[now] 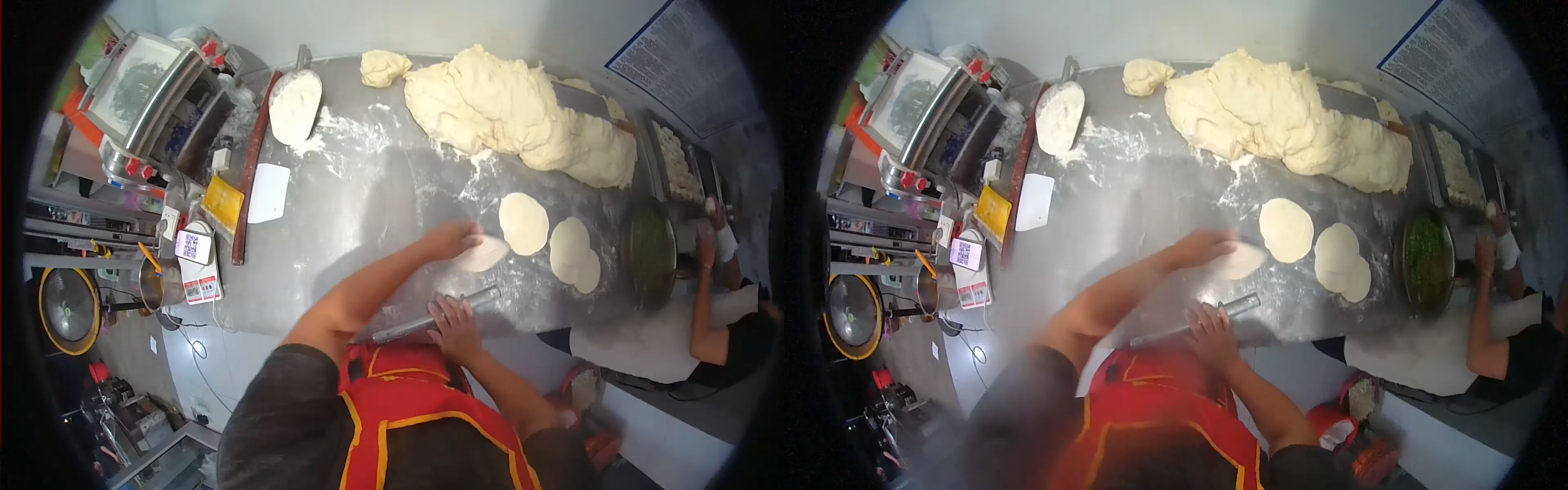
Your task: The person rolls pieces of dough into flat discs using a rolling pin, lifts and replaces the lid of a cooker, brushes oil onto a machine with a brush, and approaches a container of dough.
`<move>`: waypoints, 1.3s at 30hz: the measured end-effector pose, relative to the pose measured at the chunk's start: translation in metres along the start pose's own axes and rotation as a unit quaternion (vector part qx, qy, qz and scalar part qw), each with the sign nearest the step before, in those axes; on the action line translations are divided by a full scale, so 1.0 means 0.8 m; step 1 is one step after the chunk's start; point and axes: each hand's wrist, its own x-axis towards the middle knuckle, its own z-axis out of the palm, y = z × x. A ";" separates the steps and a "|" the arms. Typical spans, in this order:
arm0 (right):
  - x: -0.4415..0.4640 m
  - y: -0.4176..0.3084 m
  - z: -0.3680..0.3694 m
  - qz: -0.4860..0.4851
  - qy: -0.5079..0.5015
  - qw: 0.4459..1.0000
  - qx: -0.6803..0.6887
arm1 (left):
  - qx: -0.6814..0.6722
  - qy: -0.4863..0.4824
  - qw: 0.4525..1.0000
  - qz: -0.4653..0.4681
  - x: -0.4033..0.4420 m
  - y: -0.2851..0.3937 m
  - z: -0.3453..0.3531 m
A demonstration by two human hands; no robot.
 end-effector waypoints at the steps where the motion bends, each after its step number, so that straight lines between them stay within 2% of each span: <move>1: 0.007 0.002 -0.003 -0.003 0.007 1.000 0.004 | 0.007 0.054 0.998 0.022 0.015 -0.017 0.005; 2: 0.012 0.007 -0.004 -0.006 0.001 1.000 0.019 | 0.012 0.107 0.993 0.044 0.028 -0.043 0.012; 4: 0.019 0.017 -0.005 -0.010 -0.012 0.999 0.050 | -0.007 0.211 0.977 0.020 0.009 -0.039 -0.007; 5: 0.024 0.019 -0.006 0.001 -0.027 0.997 0.066 | -0.032 0.265 0.964 -0.025 -0.030 -0.028 -0.032; 7: 0.041 0.023 -0.007 0.021 -0.057 0.993 0.098 | 0.148 0.384 0.911 -0.012 -0.104 -0.067 -0.064; 8: 0.052 0.028 -0.002 0.022 -0.036 0.996 0.074 | 0.167 0.427 0.888 -0.017 -0.142 -0.092 -0.078; 10: 0.080 0.039 0.016 0.025 0.003 0.999 0.026 | 0.209 0.453 0.857 -0.128 -0.220 -0.092 -0.103; 12: 0.146 0.045 0.018 0.098 0.043 0.992 0.070 | 0.261 0.479 0.827 -0.137 -0.272 -0.112 -0.102; 14: 0.228 0.044 -0.004 0.187 0.043 0.963 0.190 | 0.292 0.493 0.807 -0.145 -0.298 -0.128 -0.093; 17: 0.349 0.077 0.017 0.205 0.103 0.962 0.149 | 0.286 0.487 0.811 -0.150 -0.296 -0.129 -0.084; 18: 0.381 0.083 0.020 0.199 0.135 0.962 0.126 | 0.269 0.486 0.819 -0.144 -0.291 -0.120 -0.087; 21: 0.444 0.100 0.007 0.207 0.115 0.967 0.096 | 0.227 0.461 0.847 -0.140 -0.274 -0.101 -0.097; 24: 0.443 0.099 -0.017 0.093 0.191 0.975 0.060 | 0.225 0.437 0.860 -0.136 -0.255 -0.087 -0.120; 27: 0.401 0.098 -0.060 0.085 0.187 0.979 -0.019 | 0.227 0.419 0.872 -0.111 -0.226 -0.095 -0.140; 30: 0.360 0.127 -0.122 0.160 0.099 0.977 -0.104 | 0.260 0.393 0.881 -0.040 -0.171 -0.110 -0.144; 32: 0.372 0.170 -0.179 0.190 0.125 0.959 -0.169 | 0.298 0.352 0.887 -0.032 -0.103 -0.083 -0.170; 33: 0.386 0.180 -0.216 0.169 0.167 0.953 -0.186 | 0.316 0.331 0.889 -0.032 -0.061 -0.063 -0.184; 35: 0.428 0.194 -0.293 0.122 0.248 0.937 -0.213 | 0.349 0.361 0.865 0.020 0.032 -0.026 -0.217; 37: 0.458 0.209 -0.336 0.100 0.303 0.920 -0.225 | 0.381 0.434 0.810 0.105 0.124 -0.001 -0.242; 39: 0.489 0.229 -0.348 0.103 0.345 0.905 -0.228 | 0.387 0.465 0.793 0.067 0.193 0.035 -0.246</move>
